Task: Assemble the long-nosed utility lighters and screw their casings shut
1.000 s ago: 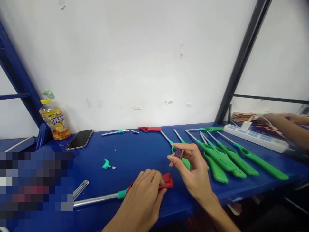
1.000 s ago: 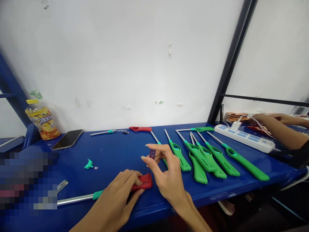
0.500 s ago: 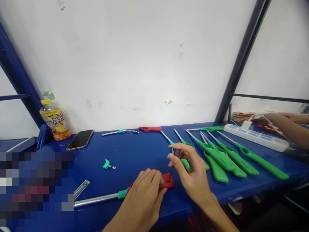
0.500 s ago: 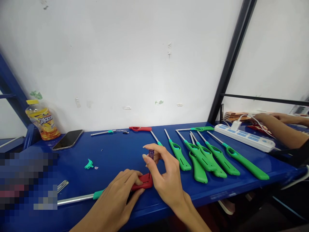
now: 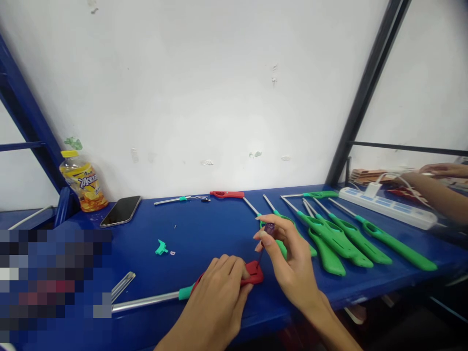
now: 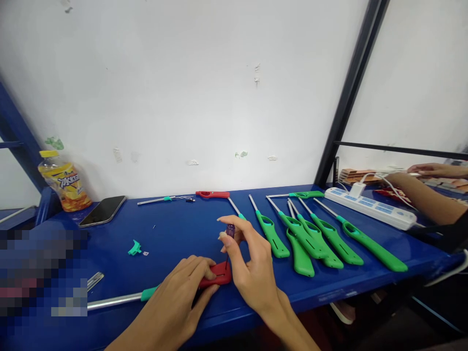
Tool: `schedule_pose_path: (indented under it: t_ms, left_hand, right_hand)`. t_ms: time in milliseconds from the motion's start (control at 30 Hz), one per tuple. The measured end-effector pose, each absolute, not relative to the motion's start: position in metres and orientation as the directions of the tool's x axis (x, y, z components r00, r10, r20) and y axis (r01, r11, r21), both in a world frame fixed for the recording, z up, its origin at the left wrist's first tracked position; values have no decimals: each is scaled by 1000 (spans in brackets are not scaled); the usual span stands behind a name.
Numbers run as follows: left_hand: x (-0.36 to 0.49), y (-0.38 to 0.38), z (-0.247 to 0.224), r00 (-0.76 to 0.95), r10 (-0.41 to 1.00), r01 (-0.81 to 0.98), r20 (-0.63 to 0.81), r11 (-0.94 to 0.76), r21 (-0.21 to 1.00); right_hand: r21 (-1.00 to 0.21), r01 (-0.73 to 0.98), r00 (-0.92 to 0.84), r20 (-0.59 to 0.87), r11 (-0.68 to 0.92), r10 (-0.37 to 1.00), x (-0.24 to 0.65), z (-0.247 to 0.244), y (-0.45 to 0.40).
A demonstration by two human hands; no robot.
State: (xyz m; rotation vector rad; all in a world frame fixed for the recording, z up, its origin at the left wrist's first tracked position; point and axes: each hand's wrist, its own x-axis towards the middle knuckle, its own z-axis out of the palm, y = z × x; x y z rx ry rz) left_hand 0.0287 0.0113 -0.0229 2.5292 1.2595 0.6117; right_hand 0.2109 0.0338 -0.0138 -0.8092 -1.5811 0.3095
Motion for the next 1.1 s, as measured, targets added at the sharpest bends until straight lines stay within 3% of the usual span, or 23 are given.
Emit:
schedule_pose_path:
  t_ms: [400,633,733,867,1100]
  left_hand:
    - [30,12,-23,535,797,697,280,-604,387]
    - [28,12,-24,530,798,700,286,-602,383]
    - [28,13,-21,529,807,709,262,-590,386]
    - [30,12,-19,537,804,715,253,-594,369]
    - [28,14,-26,539,781,701,316,-623,346]
  right_hand:
    - [-619,313,9,760,720,649,213,-13,32]
    - [-606,289,272,794,741,544,212,-16,36]
    - [-691,301,163,717,658,678,211,-13,39]
    - [-747,466,-73,502,474,862,211,-13,46]
    - [-668,591,-199,422,452,885,211,-20,49]
